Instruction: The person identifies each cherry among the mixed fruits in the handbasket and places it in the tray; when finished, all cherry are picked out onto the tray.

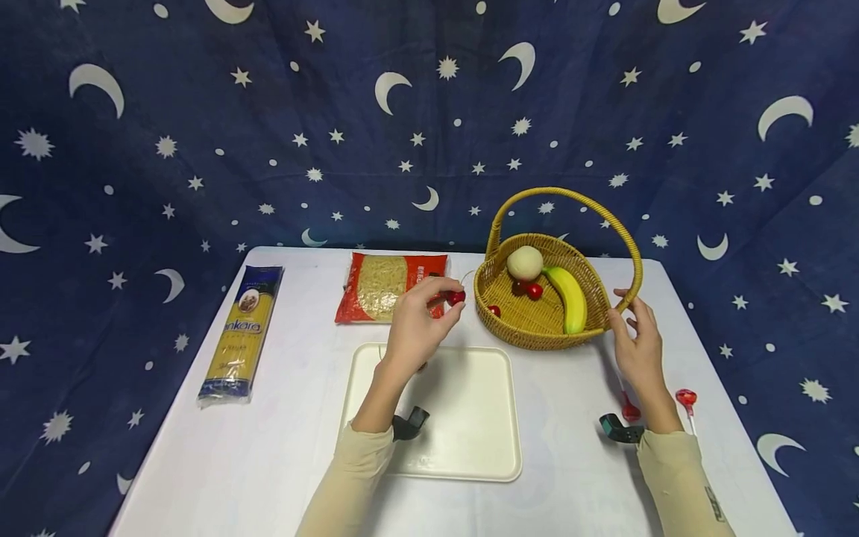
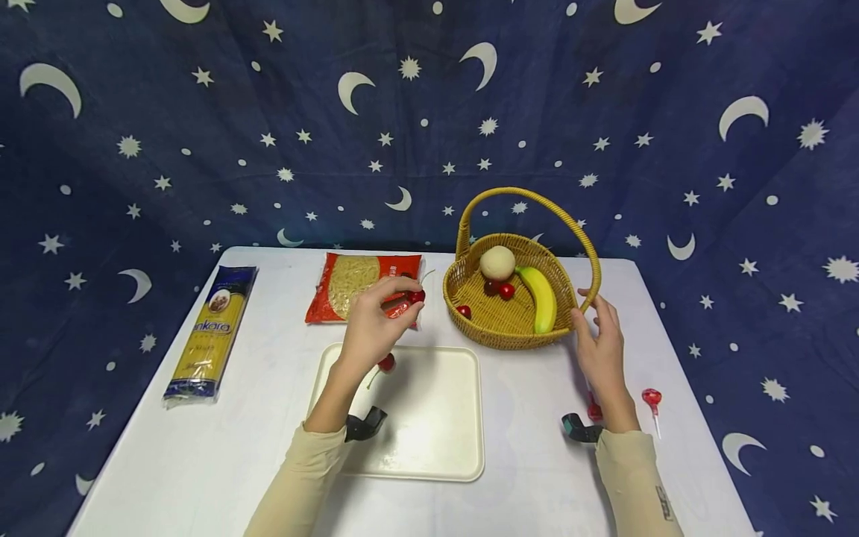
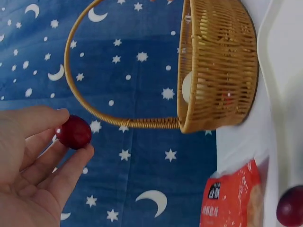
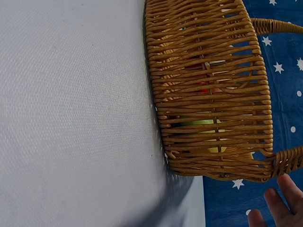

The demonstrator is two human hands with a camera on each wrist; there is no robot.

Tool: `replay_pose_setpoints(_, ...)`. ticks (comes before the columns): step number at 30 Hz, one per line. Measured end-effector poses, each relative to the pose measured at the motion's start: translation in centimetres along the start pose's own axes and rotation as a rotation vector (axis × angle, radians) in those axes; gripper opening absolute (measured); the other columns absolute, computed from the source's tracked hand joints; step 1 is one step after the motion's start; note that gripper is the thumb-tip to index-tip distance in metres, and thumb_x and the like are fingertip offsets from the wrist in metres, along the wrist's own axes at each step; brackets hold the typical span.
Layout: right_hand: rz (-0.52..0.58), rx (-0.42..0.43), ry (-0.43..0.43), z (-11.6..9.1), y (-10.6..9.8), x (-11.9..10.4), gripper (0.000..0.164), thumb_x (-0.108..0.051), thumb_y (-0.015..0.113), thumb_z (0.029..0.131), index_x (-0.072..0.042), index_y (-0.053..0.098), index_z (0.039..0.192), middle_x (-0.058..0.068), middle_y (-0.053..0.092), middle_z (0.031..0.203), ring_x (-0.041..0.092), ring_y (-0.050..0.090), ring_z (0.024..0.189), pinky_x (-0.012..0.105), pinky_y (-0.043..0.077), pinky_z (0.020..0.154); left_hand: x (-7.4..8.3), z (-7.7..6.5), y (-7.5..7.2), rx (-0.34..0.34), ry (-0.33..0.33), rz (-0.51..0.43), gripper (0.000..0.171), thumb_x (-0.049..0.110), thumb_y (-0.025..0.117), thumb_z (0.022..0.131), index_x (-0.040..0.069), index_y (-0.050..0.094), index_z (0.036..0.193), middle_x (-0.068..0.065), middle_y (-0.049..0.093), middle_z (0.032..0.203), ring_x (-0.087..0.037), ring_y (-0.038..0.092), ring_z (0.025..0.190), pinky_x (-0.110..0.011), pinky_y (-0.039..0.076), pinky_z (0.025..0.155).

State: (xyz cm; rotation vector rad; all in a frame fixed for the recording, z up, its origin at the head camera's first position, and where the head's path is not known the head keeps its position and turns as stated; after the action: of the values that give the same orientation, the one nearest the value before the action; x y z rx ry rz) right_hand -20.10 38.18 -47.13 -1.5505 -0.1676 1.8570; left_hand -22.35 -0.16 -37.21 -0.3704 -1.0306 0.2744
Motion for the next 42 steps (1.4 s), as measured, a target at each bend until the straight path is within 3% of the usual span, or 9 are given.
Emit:
replay_pose_setpoints(4,-0.002,-0.001,0.002,0.0,0.0,0.0,0.042,-0.023,0.055,0.112,-0.013,0.053,0.152,0.019,0.049,0.159,0.04,0.043,0.153,0.068,0.037,0.122,-0.5,-0.9,-1.1,0.036,-0.012,0.034,0.021,0.003,0.083,0.089,0.01,0.079,0.108,-0.008,0.08,0.11,-0.022,0.078,0.101,-0.035,0.065,0.094)
replay_pose_setpoints(8,-0.004,-0.003,0.018,-0.1,0.0,0.2,0.042,-0.023,0.052,0.113,-0.015,0.052,0.154,0.019,0.048,0.16,0.039,0.042,0.153,0.067,0.036,0.123,-1.5,-1.9,-1.2,0.037,-0.04,0.021,0.021,0.001,0.083,0.088,0.008,0.079,0.108,-0.009,0.08,0.11,-0.023,0.079,0.099,-0.038,0.066,0.092)
replay_pose_setpoints(13,0.001,-0.002,0.028,-0.1,0.0,0.2,0.043,-0.023,0.051,0.113,-0.015,0.051,0.155,0.019,0.048,0.161,0.039,0.042,0.154,0.067,0.035,0.124,-2.8,-3.2,-0.3,0.016,-0.059,-0.017,0.02,-0.003,0.082,0.088,0.004,0.078,0.106,-0.012,0.079,0.107,-0.024,0.079,0.095,-0.036,0.066,0.091)
replay_pose_setpoints(20,-0.009,0.0,0.036,-0.2,0.1,0.2,0.044,-0.026,0.05,0.113,-0.014,0.05,0.155,0.018,0.047,0.161,0.038,0.042,0.154,0.065,0.036,0.124,-4.1,-5.2,1.8,-0.006,-0.06,0.037,0.019,-0.004,0.082,0.087,0.003,0.077,0.104,-0.012,0.079,0.105,-0.024,0.08,0.096,-0.03,0.065,0.09)
replay_pose_setpoints(26,-0.005,0.006,0.035,0.0,0.1,0.2,0.045,-0.029,0.05,0.113,-0.014,0.05,0.155,0.017,0.047,0.161,0.037,0.041,0.155,0.066,0.036,0.124,-5.3,-6.9,4.1,-0.076,-0.097,0.189,0.019,0.003,0.085,0.086,0.008,0.079,0.103,-0.006,0.079,0.103,-0.018,0.079,0.091,-0.028,0.065,0.082)
replay_pose_setpoints(32,0.0,0.004,0.028,0.1,0.2,0.1,0.044,-0.027,0.052,0.113,-0.013,0.05,0.155,0.017,0.048,0.161,0.037,0.041,0.155,0.066,0.036,0.124,-6.4,-8.1,6.0,-0.191,-0.136,0.358,0.017,0.009,0.086,0.087,0.01,0.081,0.103,-0.004,0.079,0.102,-0.018,0.075,0.089,-0.031,0.062,0.078)
replay_pose_setpoints(37,-0.005,0.001,0.027,0.1,0.2,0.0,0.044,-0.025,0.052,0.113,-0.014,0.05,0.156,0.017,0.048,0.161,0.036,0.041,0.155,0.065,0.037,0.123,-7.2,-8.9,6.9,-0.273,-0.185,0.413,0.021,0.011,0.088,0.085,0.013,0.081,0.105,-0.003,0.08,0.107,-0.023,0.078,0.096,-0.035,0.063,0.076)
replay_pose_setpoints(42,0.009,-0.005,0.021,0.1,0.3,0.0,0.044,-0.025,0.052,0.113,-0.014,0.05,0.156,0.017,0.047,0.162,0.037,0.04,0.156,0.066,0.035,0.124,-7.2,-9.0,7.0,-0.283,-0.197,0.42,0.03,0.015,0.09,0.083,0.016,0.079,0.111,-0.003,0.079,0.113,-0.026,0.078,0.099,-0.039,0.063,0.077)
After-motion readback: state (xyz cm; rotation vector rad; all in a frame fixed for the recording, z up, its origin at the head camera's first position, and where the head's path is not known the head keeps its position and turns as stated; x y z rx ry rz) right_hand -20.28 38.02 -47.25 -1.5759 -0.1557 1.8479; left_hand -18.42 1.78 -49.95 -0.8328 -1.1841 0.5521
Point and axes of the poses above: each hand's wrist, its own z-axis towards the middle knuckle, its own y-axis out of the palm, x = y × z, the point moved 9 cm from there along z, towards the middle knuckle
